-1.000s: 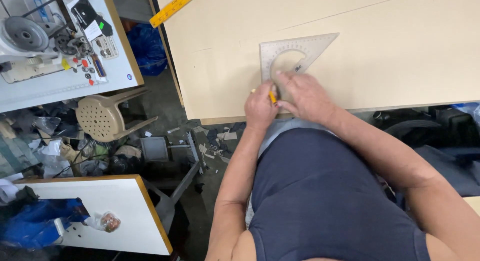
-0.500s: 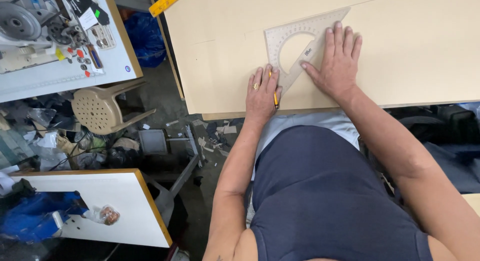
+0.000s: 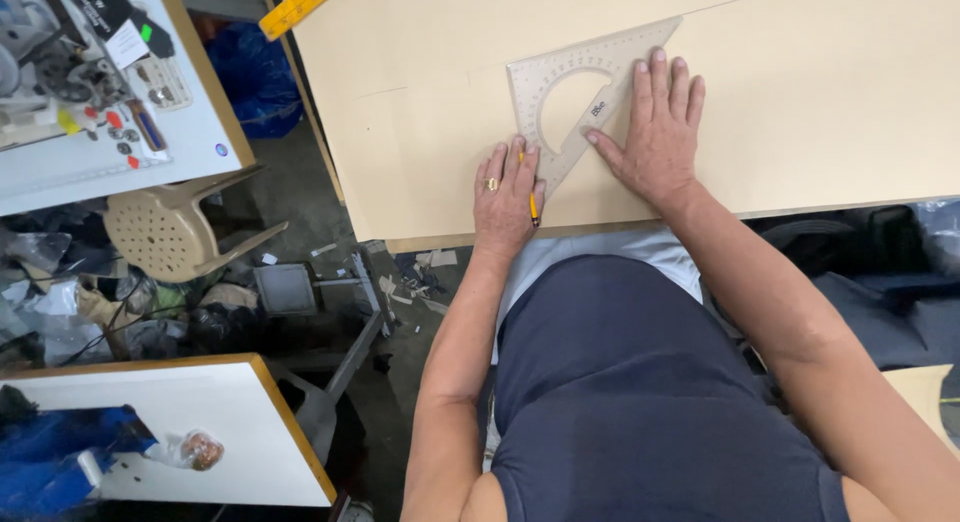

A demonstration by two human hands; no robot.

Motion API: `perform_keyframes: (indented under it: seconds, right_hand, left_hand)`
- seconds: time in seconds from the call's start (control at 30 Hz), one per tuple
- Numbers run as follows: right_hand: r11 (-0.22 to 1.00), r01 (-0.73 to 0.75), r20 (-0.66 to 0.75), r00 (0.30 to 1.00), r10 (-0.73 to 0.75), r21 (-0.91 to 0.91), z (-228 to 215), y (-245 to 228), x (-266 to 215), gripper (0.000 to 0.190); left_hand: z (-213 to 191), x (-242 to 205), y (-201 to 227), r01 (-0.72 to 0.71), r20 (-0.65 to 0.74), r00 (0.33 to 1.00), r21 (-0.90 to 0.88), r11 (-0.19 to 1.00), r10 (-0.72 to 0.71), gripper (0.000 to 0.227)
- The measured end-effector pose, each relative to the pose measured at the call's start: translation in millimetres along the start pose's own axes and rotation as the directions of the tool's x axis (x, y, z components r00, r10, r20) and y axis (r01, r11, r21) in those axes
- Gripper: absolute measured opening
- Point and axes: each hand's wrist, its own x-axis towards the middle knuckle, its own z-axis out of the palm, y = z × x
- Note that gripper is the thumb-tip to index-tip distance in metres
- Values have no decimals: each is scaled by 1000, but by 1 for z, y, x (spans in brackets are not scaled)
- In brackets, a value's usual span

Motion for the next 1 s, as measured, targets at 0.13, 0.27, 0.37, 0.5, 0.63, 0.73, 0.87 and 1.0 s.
perform_keyframes:
  seconds: [0.13,0.27,0.37,0.5,0.63,0.73,0.87,1.0]
  right_hand:
    - [999,33,-62,997,-34,-29,11,7,-1,100]
    - [997,36,-104,994,-42,-61,16,8,-2,99]
    - [997,40,-130,990,-49,-73,18,9,-1,98]
    - [996,20,-115,993,-29,-85,24,11,-2,99]
    - [995,20,-118,992,-31,-93,27,14,-2,99]
    - [996,21,-134,990,-33,-90,28,13,-2,99]
    - [994,24,-149,988,-39,-103,30,14,-2,99]
    - [996,14,-129,991,-26,-92,29,14,-2,99]
  left_hand:
    - [-2,2,-1,10,20,1000,-30,999,-9,47]
    - [-5,6,0,22,28,999,-13,1000,-22,45]
    - [-7,8,0,15,19,1000,-34,999,-14,44]
    - [-2,6,-1,29,36,999,-28,999,-28,46]
    - [-4,8,-1,26,38,999,-25,999,-25,45]
    - [-3,6,-2,28,50,998,-16,999,-27,45]
    - [-5,8,-2,17,53,998,-24,1000,-16,47]
    - [-3,7,-3,19,71,997,-9,1000,-19,48]
